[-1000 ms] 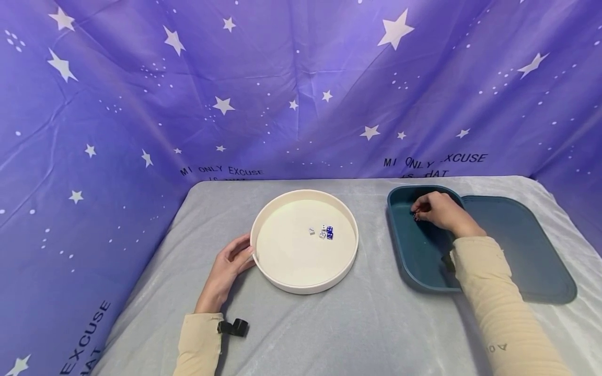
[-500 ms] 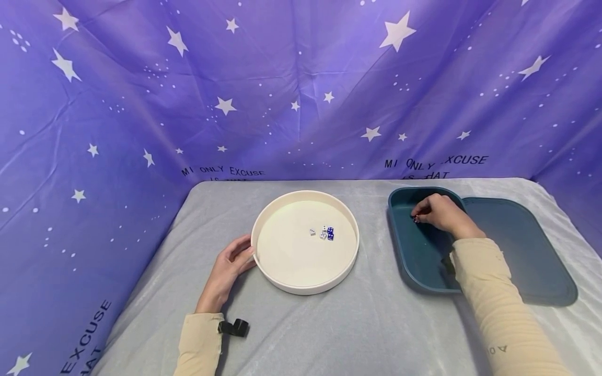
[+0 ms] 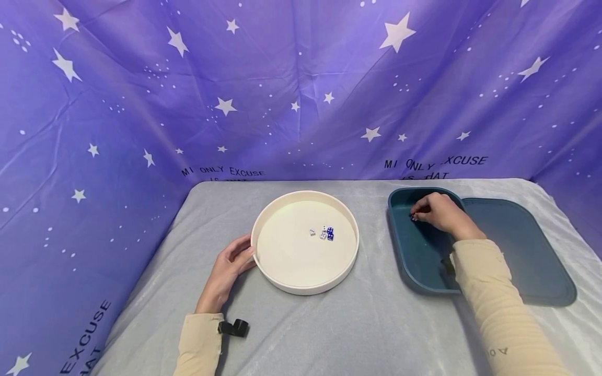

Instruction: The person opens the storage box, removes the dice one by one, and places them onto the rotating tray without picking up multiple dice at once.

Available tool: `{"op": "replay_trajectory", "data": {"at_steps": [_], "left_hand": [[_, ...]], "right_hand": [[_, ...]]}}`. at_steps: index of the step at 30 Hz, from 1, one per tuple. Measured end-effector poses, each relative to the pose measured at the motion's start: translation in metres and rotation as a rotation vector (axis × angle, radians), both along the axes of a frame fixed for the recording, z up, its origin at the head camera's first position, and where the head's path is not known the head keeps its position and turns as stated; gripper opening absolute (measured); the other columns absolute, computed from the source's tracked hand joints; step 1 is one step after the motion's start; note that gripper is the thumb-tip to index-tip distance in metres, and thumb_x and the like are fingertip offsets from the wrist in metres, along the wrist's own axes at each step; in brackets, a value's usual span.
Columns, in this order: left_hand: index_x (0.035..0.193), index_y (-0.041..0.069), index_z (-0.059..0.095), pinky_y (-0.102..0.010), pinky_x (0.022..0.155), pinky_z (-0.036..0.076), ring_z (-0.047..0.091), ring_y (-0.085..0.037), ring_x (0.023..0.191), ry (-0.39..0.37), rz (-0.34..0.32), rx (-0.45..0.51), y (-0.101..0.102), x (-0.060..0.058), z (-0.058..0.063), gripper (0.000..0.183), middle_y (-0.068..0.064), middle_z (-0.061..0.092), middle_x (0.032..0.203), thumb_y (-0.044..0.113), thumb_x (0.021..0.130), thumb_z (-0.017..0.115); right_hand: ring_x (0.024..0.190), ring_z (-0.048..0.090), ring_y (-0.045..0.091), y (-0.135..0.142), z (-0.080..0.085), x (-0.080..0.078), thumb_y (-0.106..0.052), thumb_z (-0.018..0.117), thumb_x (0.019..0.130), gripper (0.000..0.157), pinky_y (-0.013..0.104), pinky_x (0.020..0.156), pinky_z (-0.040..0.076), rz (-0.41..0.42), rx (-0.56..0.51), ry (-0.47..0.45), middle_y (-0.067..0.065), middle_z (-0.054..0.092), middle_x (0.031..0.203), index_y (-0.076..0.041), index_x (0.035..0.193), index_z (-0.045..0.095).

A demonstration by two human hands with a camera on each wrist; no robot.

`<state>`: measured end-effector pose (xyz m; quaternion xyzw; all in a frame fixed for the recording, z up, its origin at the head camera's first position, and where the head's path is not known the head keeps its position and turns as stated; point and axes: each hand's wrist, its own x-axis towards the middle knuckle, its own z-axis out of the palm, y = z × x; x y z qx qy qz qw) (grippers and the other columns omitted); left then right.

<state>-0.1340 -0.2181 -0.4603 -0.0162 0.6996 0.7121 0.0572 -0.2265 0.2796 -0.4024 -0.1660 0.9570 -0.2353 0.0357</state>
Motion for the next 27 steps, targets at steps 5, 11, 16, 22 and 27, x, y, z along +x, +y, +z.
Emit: {"op": "replay_trajectory", "data": {"at_steps": [5,11,16,22,27], "left_hand": [[0.132,0.011,0.047,-0.035,0.091,0.050,0.047,-0.028,0.119,-0.007,-0.011,0.019,0.001,0.000,0.001,0.048,-0.012,0.045,0.132,0.020,0.089,0.063],[0.133,0.009,0.046,-0.036,0.091,0.049,0.046,-0.029,0.120,-0.014,-0.020,0.032,0.001,0.000,0.001,0.048,-0.013,0.044,0.134,0.019,0.089,0.062],[0.132,0.011,0.048,-0.035,0.090,0.050,0.049,-0.027,0.117,-0.009,-0.012,0.031,-0.001,0.000,0.000,0.047,-0.011,0.046,0.132,0.020,0.088,0.063],[0.133,0.010,0.047,-0.035,0.090,0.050,0.051,-0.026,0.116,0.013,-0.019,0.005,-0.002,0.000,-0.002,0.047,-0.012,0.045,0.133,0.020,0.090,0.062],[0.132,0.011,0.048,-0.035,0.090,0.050,0.051,-0.025,0.115,0.008,-0.015,0.022,-0.001,0.000,-0.002,0.046,-0.010,0.047,0.132,0.020,0.089,0.063]], "right_hand": [[0.073,0.063,0.022,-0.005,0.009,0.003,-0.001,0.065,0.082,0.010,0.038,0.064,0.053,-0.020,-0.012,0.018,0.011,0.069,0.083,0.000,0.090,0.071],[0.075,0.063,0.024,-0.015,0.022,0.007,0.000,0.064,0.084,0.012,0.039,0.065,0.053,-0.008,-0.038,0.058,0.014,0.068,0.086,0.002,0.094,0.070],[0.077,0.064,0.025,-0.026,0.034,0.012,-0.001,0.063,0.085,0.014,0.037,0.065,0.054,0.010,-0.062,0.076,0.015,0.066,0.091,0.003,0.097,0.069],[0.079,0.064,0.024,-0.037,0.043,0.018,-0.002,0.064,0.085,0.015,0.036,0.065,0.055,0.025,-0.062,0.132,0.015,0.065,0.094,0.001,0.098,0.069],[0.077,0.063,0.021,-0.046,0.045,0.022,-0.002,0.067,0.082,0.013,0.036,0.065,0.055,0.050,-0.080,0.214,0.011,0.065,0.090,0.000,0.094,0.071]]}}
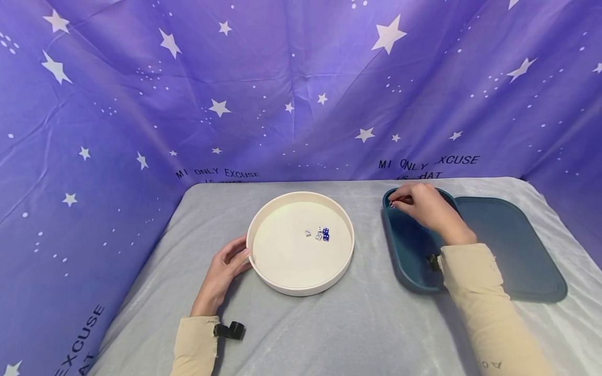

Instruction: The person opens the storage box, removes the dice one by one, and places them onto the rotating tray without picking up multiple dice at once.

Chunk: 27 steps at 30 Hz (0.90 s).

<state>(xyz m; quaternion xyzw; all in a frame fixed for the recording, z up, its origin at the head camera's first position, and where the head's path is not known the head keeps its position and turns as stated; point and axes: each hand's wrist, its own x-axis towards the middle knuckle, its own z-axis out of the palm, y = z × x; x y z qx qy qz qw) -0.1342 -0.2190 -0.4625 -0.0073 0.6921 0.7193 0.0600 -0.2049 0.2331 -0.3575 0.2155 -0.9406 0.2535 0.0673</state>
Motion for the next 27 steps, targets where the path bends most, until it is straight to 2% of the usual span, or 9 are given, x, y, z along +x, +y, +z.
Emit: {"op": "replay_trajectory", "data": {"at_steps": [6,13,27], "left_hand": [[0.131,0.011,0.049,-0.035,0.089,0.051,0.052,-0.024,0.115,-0.012,0.012,-0.004,0.001,0.000,0.000,0.046,-0.009,0.048,0.131,0.019,0.088,0.064],[0.133,0.009,0.047,-0.035,0.091,0.050,0.050,-0.027,0.116,-0.002,-0.005,0.000,0.000,0.000,0.001,0.047,-0.012,0.046,0.133,0.018,0.089,0.062],[0.134,0.008,0.044,-0.035,0.092,0.049,0.047,-0.030,0.119,-0.011,-0.019,0.012,0.000,0.000,0.002,0.047,-0.013,0.043,0.135,0.016,0.091,0.060]], "right_hand": [[0.076,0.063,0.019,-0.013,0.000,0.002,-0.002,0.068,0.081,0.011,0.035,0.066,0.055,0.028,-0.006,0.065,0.010,0.066,0.089,-0.002,0.092,0.071],[0.083,0.064,0.021,-0.026,0.006,0.006,-0.003,0.066,0.083,0.014,0.038,0.072,0.055,0.030,-0.013,0.019,0.011,0.067,0.094,-0.002,0.096,0.071],[0.082,0.062,0.018,-0.054,0.013,0.011,-0.006,0.067,0.083,0.013,0.036,0.072,0.055,0.065,-0.015,0.007,0.005,0.066,0.091,-0.005,0.095,0.071]]}}
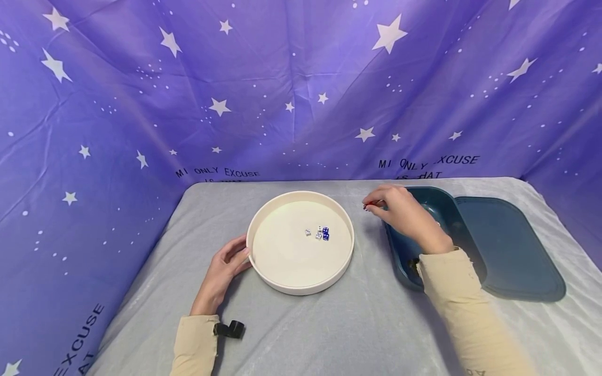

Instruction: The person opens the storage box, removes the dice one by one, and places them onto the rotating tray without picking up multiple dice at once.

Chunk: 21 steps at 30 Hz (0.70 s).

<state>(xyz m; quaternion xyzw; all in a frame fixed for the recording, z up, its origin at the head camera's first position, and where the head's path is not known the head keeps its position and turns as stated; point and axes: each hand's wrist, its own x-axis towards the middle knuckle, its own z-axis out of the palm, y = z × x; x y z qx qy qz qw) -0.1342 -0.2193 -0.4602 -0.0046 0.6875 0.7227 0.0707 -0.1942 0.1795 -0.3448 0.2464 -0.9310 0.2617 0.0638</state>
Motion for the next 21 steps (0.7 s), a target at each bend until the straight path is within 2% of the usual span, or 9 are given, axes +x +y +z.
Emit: {"op": "replay_trajectory", "data": {"at_steps": [1,8,14,21], "left_hand": [[0.134,0.008,0.045,-0.035,0.091,0.050,0.048,-0.029,0.119,0.002,-0.001,0.000,0.000,0.000,0.000,0.047,-0.013,0.043,0.135,0.016,0.090,0.060],[0.136,0.000,0.039,-0.038,0.093,0.048,0.044,-0.035,0.121,-0.019,-0.016,-0.009,0.005,0.007,0.022,0.050,-0.020,0.039,0.137,0.013,0.092,0.058],[0.136,0.001,0.040,-0.037,0.093,0.048,0.044,-0.034,0.122,-0.024,-0.008,-0.009,0.005,0.007,0.022,0.051,-0.019,0.040,0.136,0.014,0.091,0.059],[0.136,0.000,0.038,-0.038,0.094,0.048,0.041,-0.035,0.123,-0.014,-0.023,0.002,0.006,0.007,0.023,0.050,-0.021,0.039,0.136,0.011,0.092,0.057]], "right_hand": [[0.082,0.063,0.018,-0.002,0.000,0.000,-0.006,0.067,0.083,0.013,0.036,0.072,0.056,0.003,-0.005,-0.006,0.005,0.066,0.092,-0.005,0.095,0.071],[0.083,0.064,0.019,-0.016,-0.004,0.002,-0.006,0.067,0.083,0.012,0.034,0.073,0.056,0.025,-0.027,-0.030,0.006,0.066,0.093,-0.004,0.095,0.071],[0.086,0.063,0.018,-0.032,-0.008,0.004,-0.006,0.065,0.085,0.013,0.034,0.076,0.055,0.049,-0.035,-0.081,0.006,0.064,0.096,-0.004,0.096,0.070],[0.084,0.063,0.016,-0.046,-0.018,0.005,-0.004,0.068,0.082,0.012,0.029,0.073,0.055,0.069,-0.026,-0.046,0.005,0.065,0.092,-0.004,0.094,0.071]]}}
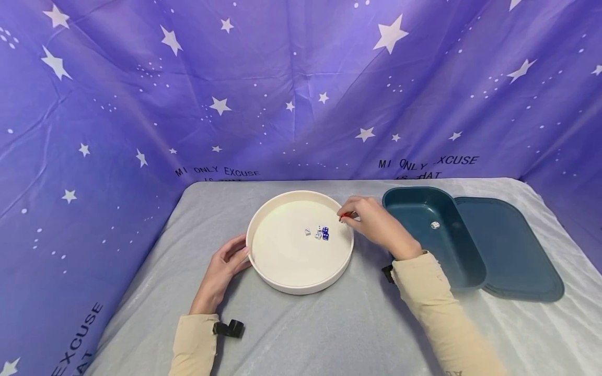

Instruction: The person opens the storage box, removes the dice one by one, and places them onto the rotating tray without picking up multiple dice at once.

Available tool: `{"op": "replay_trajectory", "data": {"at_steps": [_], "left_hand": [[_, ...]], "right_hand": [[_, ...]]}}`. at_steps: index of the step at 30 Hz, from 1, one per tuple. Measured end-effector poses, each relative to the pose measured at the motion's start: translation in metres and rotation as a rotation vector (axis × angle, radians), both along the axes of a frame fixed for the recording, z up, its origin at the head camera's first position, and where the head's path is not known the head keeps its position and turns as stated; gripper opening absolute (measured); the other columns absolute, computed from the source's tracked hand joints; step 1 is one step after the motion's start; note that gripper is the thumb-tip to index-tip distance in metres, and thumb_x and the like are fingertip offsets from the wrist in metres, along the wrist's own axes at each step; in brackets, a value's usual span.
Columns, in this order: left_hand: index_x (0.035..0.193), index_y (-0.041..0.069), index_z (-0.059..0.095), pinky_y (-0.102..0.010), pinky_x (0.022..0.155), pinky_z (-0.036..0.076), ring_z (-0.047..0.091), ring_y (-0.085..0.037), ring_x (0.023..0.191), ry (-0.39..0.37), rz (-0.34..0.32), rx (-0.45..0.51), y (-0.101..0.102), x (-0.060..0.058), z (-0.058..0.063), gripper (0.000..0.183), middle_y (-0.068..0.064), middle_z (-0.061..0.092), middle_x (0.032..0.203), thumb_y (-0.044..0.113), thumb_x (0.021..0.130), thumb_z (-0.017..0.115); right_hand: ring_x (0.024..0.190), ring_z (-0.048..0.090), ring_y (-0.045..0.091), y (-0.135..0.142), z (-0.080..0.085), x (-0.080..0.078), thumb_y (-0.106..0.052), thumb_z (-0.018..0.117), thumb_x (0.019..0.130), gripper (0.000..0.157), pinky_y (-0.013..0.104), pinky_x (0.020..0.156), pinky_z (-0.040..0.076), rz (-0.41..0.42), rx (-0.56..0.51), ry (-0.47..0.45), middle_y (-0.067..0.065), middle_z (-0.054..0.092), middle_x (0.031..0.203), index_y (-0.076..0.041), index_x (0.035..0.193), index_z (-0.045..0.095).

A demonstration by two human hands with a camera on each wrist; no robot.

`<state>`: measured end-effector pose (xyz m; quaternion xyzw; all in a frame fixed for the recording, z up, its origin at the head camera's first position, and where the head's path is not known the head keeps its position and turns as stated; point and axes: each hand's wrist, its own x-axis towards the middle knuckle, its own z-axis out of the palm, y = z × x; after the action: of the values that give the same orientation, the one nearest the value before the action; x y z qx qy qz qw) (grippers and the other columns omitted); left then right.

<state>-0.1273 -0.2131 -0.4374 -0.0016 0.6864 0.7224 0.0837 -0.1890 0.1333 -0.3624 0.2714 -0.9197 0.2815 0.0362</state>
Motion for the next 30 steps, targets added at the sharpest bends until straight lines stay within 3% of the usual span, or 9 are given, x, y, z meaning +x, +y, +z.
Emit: {"op": "replay_trajectory", "data": {"at_steps": [17,24,30], "left_hand": [[0.135,0.000,0.040,-0.038,0.093,0.048,0.043,-0.036,0.122,0.001,0.003,0.003,0.000,0.000,-0.001,0.048,-0.020,0.040,0.136,0.011,0.092,0.057],[0.135,0.000,0.041,-0.038,0.093,0.048,0.044,-0.036,0.121,-0.002,0.008,0.012,0.000,-0.001,-0.001,0.048,-0.020,0.041,0.135,0.010,0.091,0.058],[0.135,0.000,0.041,-0.038,0.093,0.048,0.044,-0.036,0.121,-0.008,0.012,0.005,0.000,-0.001,-0.002,0.048,-0.019,0.041,0.135,0.011,0.091,0.058]], "right_hand": [[0.090,0.060,0.017,-0.023,-0.026,0.002,-0.004,0.068,0.082,0.012,0.031,0.081,0.053,0.049,0.002,-0.077,0.004,0.065,0.094,-0.004,0.094,0.072],[0.089,0.060,0.017,-0.030,-0.038,0.001,-0.001,0.068,0.081,0.011,0.031,0.081,0.052,0.101,-0.008,-0.052,0.005,0.066,0.092,-0.005,0.090,0.072],[0.089,0.059,0.014,-0.037,-0.044,0.001,-0.003,0.069,0.081,0.009,0.028,0.081,0.051,0.099,0.004,-0.053,0.002,0.065,0.091,-0.007,0.089,0.072]]}}
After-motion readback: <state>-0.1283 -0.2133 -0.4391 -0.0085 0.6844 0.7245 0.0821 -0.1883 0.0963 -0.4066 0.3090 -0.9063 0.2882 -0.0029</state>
